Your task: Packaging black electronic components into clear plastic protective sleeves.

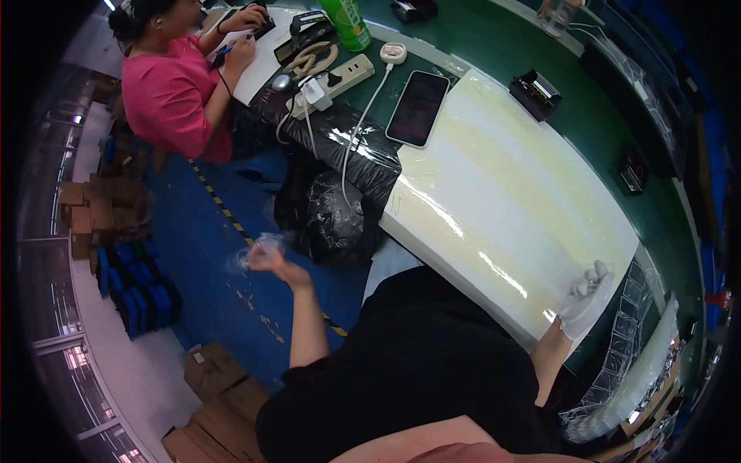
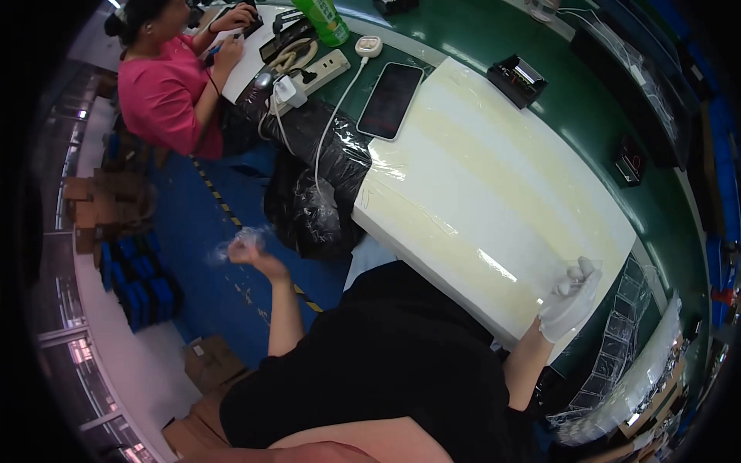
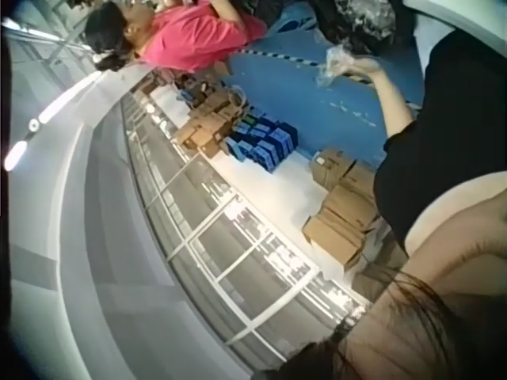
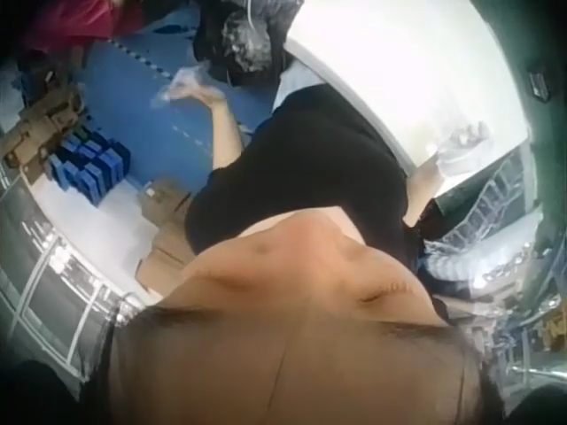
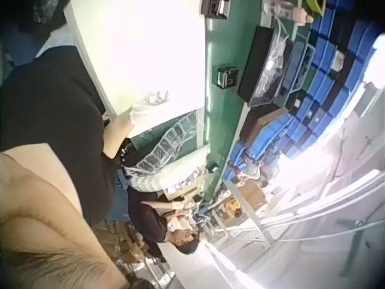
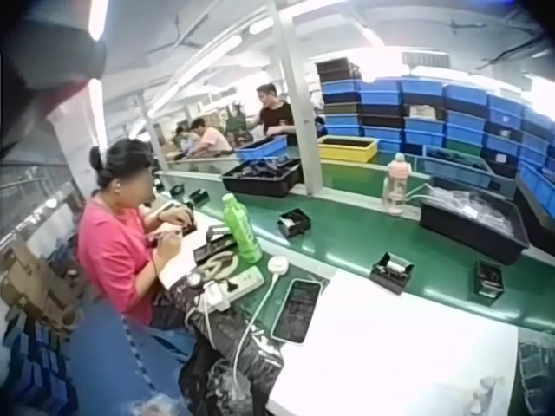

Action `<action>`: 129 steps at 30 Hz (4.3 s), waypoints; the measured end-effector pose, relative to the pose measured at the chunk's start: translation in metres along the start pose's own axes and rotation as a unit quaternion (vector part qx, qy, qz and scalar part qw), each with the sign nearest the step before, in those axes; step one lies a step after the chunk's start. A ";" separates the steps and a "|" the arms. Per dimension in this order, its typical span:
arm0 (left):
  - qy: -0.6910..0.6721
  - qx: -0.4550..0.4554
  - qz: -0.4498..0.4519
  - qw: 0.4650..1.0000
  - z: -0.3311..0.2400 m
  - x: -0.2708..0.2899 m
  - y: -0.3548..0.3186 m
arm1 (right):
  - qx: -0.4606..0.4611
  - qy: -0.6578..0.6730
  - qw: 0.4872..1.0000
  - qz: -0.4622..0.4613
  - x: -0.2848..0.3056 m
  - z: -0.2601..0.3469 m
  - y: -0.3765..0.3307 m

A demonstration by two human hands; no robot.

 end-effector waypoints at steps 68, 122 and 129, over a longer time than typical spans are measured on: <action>-0.296 0.322 0.760 0.481 -0.163 -0.411 -0.137 | -0.092 -0.099 0.970 0.203 -0.147 0.018 -0.012; 0.031 -0.192 0.550 0.812 -0.120 -0.401 -0.053 | 0.333 -0.705 0.555 -0.290 0.053 0.165 -0.066; -0.112 -0.164 0.727 0.657 -0.193 -0.356 -0.168 | 0.187 -0.786 0.531 -0.253 0.105 0.144 0.005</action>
Point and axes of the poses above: each hand's wrist, its own y-axis towards the middle knuckle, its own x-axis out of the back of the hand, z = x × y, the point moved 6 cm from there along y, towards the middle knuckle, and after that the axes turned 2 degrees about -x, right-handed, at the moved point
